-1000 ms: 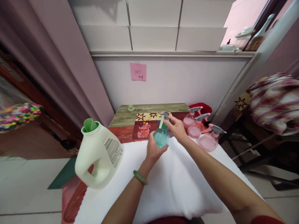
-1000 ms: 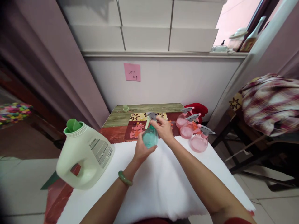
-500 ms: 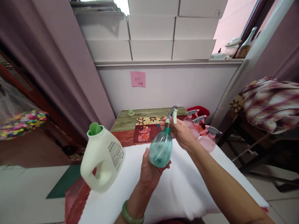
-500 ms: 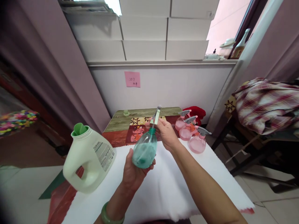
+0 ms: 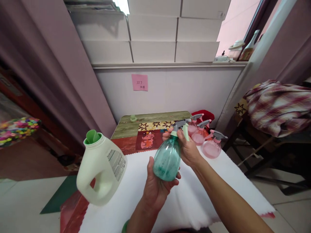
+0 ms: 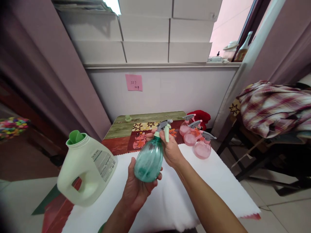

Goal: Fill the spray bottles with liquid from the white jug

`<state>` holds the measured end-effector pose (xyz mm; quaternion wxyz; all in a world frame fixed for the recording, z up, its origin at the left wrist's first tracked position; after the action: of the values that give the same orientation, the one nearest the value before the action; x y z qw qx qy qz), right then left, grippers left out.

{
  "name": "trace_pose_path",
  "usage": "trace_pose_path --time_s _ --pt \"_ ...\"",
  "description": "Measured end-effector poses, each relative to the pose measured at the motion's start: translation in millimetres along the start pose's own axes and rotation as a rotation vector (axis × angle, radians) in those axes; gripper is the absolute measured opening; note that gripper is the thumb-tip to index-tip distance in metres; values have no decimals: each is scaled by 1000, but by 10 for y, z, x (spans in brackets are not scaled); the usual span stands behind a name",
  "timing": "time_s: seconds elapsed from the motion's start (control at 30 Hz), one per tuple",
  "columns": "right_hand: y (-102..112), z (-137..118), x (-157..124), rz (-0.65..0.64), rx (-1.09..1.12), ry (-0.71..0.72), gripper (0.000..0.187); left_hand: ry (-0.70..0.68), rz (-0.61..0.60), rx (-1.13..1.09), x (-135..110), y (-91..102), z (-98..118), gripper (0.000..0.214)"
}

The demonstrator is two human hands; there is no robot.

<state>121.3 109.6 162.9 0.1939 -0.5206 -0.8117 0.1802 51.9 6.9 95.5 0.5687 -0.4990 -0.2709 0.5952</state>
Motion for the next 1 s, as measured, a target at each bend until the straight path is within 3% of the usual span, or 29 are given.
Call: trace_pose_path --time_s 0.23,0.47,0.57,0.7,0.8,0.93,1.0 --pt "32 -5 -74 9 24 24 40 25 54 19 -88 -94 -11 68" --pt "44 0 -113 5 -1 66 37 -311 179 252 -195 -77 168 54" --pt "52 25 -125 22 -3 83 35 -571 200 486 -249 -54 301 52" --pt "35 78 -159 79 16 79 31 -1255 166 1087 -454 -161 504 70" --pt "-25 115 -203 101 19 69 34 -1663 46 1451 -529 -191 419 72" --pt "-116 137 -257 126 38 84 33 -1844 -31 1462 -570 -121 353 93" --pt "-140 132 -270 144 63 102 32 -1783 -66 1368 -599 -149 340 108"
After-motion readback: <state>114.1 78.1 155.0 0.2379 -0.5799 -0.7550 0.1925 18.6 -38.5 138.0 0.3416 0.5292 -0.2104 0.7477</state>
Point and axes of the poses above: each hand's wrist, its own x-axis towards the middle knuckle, its own y-axis out of the back of the hand, z = x × y, the point moved 7 cm from there along x, towards the middle knuckle, and after that the axes turned 8 degrees about -x, right-handed, at the moved point
